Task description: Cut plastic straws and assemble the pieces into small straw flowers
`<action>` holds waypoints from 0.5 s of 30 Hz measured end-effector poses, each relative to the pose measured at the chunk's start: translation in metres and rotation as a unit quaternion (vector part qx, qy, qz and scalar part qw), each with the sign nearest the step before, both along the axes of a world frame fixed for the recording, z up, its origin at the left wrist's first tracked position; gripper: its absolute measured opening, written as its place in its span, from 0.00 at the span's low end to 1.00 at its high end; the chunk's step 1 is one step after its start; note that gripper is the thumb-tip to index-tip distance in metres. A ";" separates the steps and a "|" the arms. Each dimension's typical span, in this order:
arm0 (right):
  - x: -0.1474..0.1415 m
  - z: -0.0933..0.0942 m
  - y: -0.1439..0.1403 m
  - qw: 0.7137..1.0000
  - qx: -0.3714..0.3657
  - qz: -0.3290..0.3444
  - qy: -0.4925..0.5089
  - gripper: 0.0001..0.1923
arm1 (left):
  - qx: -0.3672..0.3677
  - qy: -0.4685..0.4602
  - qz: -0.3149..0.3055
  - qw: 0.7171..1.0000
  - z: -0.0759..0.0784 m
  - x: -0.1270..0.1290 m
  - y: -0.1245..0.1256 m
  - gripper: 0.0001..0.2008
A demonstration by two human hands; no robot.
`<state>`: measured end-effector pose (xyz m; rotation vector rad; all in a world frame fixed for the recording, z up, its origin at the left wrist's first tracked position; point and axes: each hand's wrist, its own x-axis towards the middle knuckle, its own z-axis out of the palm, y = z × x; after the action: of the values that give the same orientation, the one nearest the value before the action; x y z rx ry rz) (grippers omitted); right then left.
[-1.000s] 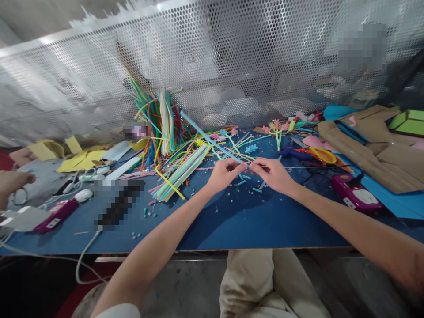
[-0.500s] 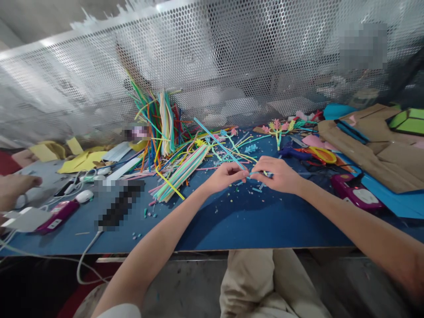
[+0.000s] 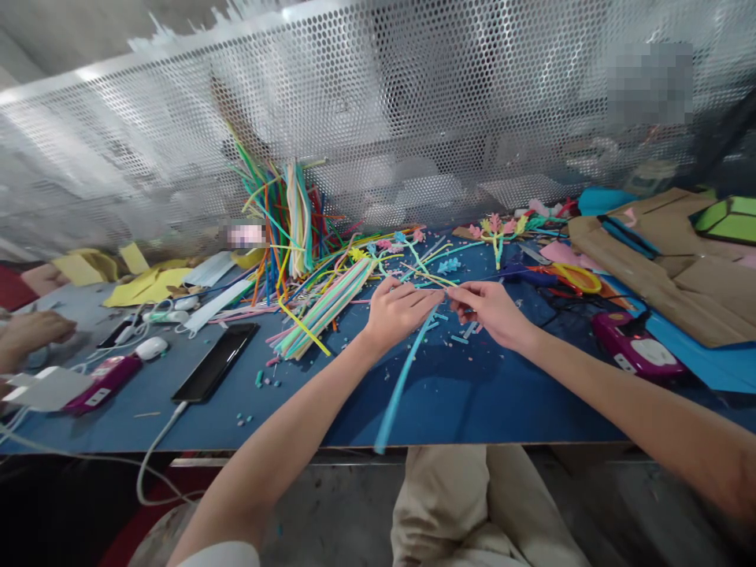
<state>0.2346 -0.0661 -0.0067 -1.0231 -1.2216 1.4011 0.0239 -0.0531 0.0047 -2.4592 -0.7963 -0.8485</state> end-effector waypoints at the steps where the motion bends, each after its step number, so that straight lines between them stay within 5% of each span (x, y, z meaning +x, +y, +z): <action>1: 0.000 0.001 0.000 1.000 0.001 -0.004 -0.003 0.19 | 0.000 -0.001 -0.001 1.000 0.000 0.000 0.000 0.11; 11: 0.003 -0.005 0.005 1.000 0.020 -0.001 -0.004 0.16 | 0.000 -0.004 -0.012 1.000 -0.005 0.001 0.001 0.12; 15: 0.004 -0.003 0.003 0.995 0.086 -0.006 -0.039 0.15 | -0.034 -0.057 0.006 0.998 -0.008 0.006 0.002 0.09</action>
<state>0.2386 -0.0635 -0.0100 -0.9714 -1.3668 1.2327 0.0301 -0.0506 -0.0030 -2.4812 -0.8932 -0.9793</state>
